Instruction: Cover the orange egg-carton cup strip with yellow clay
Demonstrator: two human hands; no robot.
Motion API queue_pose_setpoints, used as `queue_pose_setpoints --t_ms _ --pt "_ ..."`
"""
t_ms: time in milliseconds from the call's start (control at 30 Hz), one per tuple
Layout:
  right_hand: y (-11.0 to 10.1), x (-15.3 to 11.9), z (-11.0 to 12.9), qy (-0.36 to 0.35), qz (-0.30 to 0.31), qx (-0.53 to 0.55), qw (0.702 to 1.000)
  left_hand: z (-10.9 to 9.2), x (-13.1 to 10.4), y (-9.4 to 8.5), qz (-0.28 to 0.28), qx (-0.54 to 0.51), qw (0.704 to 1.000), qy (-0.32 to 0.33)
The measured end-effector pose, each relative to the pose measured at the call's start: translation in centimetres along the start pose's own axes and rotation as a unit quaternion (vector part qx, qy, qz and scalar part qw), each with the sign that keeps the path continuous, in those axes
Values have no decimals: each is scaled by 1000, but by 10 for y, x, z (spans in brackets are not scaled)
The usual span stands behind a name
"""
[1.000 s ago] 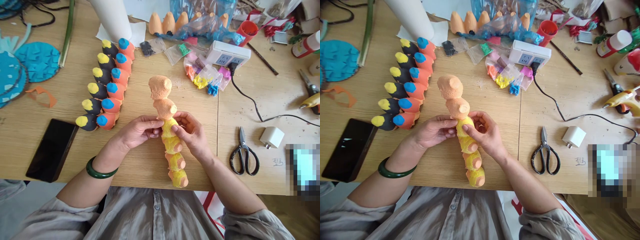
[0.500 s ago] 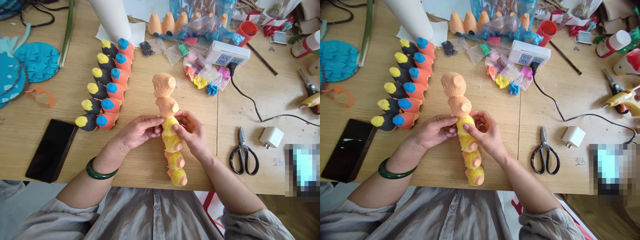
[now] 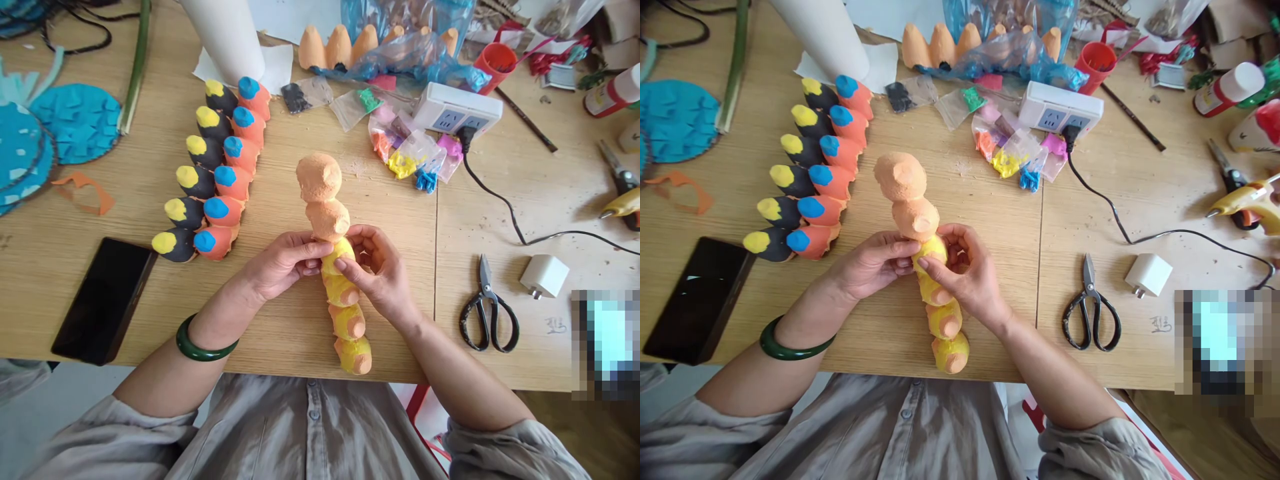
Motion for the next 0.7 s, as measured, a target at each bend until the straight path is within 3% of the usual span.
queue_pose_setpoints --t_ms 233,367,700 --pt "-1 2 -7 24 8 44 999 2 -1 2 -15 0 1000 -2" --pt "-2 4 -15 56 14 54 997 3 -3 4 5 22 1000 -13" --pt "-10 8 -21 56 -3 93 994 -2 -4 13 42 33 999 0"
Point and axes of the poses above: each hand's wrist, its own x-axis towards the middle knuckle, its own y-axis out of the palm, z = x × y, the point moved 10 cm from there along x, towards the middle knuckle, and after that the axes turned 5 degrees about z, right-handed, at the moved point
